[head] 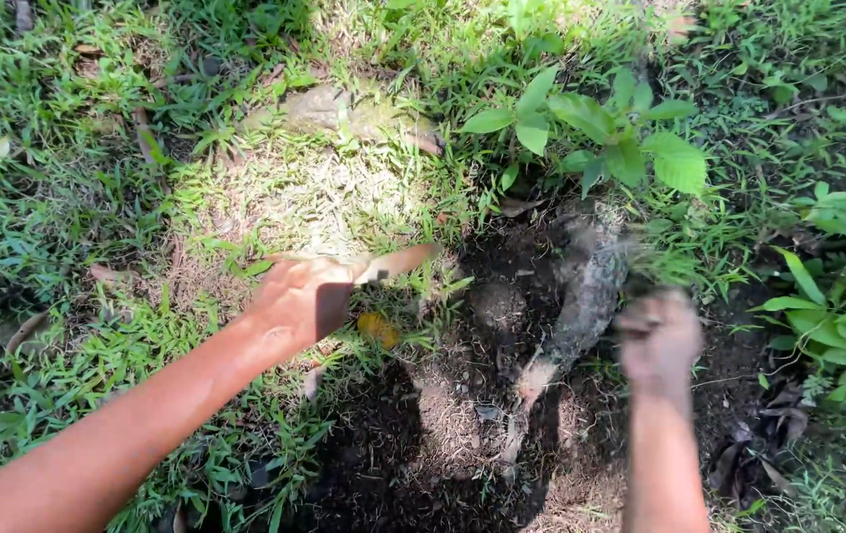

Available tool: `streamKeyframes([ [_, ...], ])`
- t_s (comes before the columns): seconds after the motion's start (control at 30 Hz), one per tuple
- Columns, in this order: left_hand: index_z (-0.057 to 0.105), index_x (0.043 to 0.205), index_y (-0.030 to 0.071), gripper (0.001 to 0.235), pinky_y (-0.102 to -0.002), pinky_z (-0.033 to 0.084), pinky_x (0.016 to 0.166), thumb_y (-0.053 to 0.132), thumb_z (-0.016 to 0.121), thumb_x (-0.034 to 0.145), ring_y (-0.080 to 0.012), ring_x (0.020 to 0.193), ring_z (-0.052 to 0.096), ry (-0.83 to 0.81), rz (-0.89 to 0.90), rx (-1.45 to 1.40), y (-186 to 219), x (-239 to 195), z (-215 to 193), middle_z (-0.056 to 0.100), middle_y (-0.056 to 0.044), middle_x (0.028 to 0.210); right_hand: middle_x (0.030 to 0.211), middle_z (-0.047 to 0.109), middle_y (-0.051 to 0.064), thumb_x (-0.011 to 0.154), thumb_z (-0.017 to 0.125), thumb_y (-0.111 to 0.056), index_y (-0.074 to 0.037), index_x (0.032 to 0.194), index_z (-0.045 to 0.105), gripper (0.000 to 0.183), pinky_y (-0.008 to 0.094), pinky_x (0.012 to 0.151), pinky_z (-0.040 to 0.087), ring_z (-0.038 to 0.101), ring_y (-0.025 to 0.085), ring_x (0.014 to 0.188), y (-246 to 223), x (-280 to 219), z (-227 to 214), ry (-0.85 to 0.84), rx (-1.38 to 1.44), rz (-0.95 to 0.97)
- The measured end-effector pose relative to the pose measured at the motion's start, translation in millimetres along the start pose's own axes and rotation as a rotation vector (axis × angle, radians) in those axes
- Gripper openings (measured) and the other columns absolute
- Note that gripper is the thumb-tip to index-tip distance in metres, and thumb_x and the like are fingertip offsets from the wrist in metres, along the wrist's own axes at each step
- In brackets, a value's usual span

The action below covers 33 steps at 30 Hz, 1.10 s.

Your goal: Digging into soil and clearing tree roots using a wooden stick and pruning shears.

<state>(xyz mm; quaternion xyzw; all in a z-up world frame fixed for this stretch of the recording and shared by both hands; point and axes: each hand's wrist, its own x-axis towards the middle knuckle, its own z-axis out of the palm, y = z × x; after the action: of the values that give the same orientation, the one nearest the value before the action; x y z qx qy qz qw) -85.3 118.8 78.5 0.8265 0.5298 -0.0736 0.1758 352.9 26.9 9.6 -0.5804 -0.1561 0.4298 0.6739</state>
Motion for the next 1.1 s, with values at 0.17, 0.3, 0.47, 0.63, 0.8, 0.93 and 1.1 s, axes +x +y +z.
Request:
streamKeyframes([
  [0.17,0.054,0.133,0.012,0.037,-0.043,0.058,0.063,0.010,0.042,0.098,-0.0291,0.076,0.070,0.212,0.267,0.019,15.0,-0.1,9.0,0.068,-0.014,0.084,0.073,0.043,-0.005,0.119,0.033,-0.026,-0.013,0.105,0.057,0.032,0.027,0.062,0.037,0.038,0.008,0.063,7.1,18.7,-125.2,0.007,0.320,-0.099],
  [0.3,0.046,0.147,0.010,0.044,-0.044,0.059,0.060,0.011,0.034,0.105,-0.0282,0.068,0.070,-0.135,0.030,0.020,44.9,5.4,-17.0,0.065,-0.016,0.077,0.073,0.047,-0.007,0.118,0.044,-0.032,-0.017,0.101,0.057,0.025,0.028,0.065,0.041,0.044,0.009,0.064,41.2,19.1,-166.8,0.420,0.143,0.074],
  [0.47,0.057,0.133,0.009,0.040,-0.047,0.054,0.058,0.014,0.041,0.097,-0.0336,0.068,0.069,0.136,0.214,0.055,39.0,31.4,-4.6,0.066,-0.018,0.076,0.073,0.045,-0.004,0.110,0.051,-0.028,-0.014,0.105,0.052,0.015,0.037,0.060,0.043,0.043,0.014,0.065,25.9,41.9,-127.4,0.198,-0.120,0.152],
  [0.63,0.056,0.133,0.006,0.039,-0.047,0.054,0.052,0.008,0.045,0.095,-0.0315,0.064,0.070,0.143,0.131,0.012,48.6,39.5,-24.0,0.068,-0.017,0.075,0.111,0.055,0.019,0.095,0.067,-0.034,0.001,0.123,0.056,0.047,0.044,0.074,0.052,0.058,0.031,0.085,6.1,56.0,-95.9,0.104,-1.203,-0.138],
  [0.8,0.059,0.128,0.005,0.031,-0.043,0.054,0.043,0.007,0.046,0.100,-0.0242,0.055,0.069,0.150,0.125,0.121,61.7,45.6,-13.9,0.068,-0.012,0.073,0.129,0.057,0.024,0.090,0.069,-0.014,0.003,0.125,0.060,0.040,0.048,0.097,0.054,0.063,0.039,0.110,-7.1,1.4,38.4,0.017,-1.439,-0.914],
  [0.93,0.044,0.144,0.022,0.046,-0.041,0.055,0.046,0.008,0.046,0.101,-0.0239,0.057,0.068,-0.054,0.142,0.187,72.7,40.2,-14.2,0.069,-0.011,0.074,0.123,0.063,0.017,0.092,0.072,-0.011,-0.003,0.120,0.065,0.030,0.047,0.103,0.049,0.061,0.037,0.116,42.7,19.8,112.2,-0.435,-1.231,-1.009],
  [1.1,0.060,0.124,0.013,0.030,-0.043,0.057,0.051,0.013,0.047,0.097,-0.0252,0.063,0.070,-0.083,0.150,0.189,47.8,32.1,22.7,0.070,-0.008,0.074,0.122,0.063,0.022,0.079,0.079,-0.011,0.002,0.117,0.067,0.041,0.048,0.094,0.048,0.059,0.042,0.112,87.8,56.5,148.7,-0.484,-1.160,-0.931],
])
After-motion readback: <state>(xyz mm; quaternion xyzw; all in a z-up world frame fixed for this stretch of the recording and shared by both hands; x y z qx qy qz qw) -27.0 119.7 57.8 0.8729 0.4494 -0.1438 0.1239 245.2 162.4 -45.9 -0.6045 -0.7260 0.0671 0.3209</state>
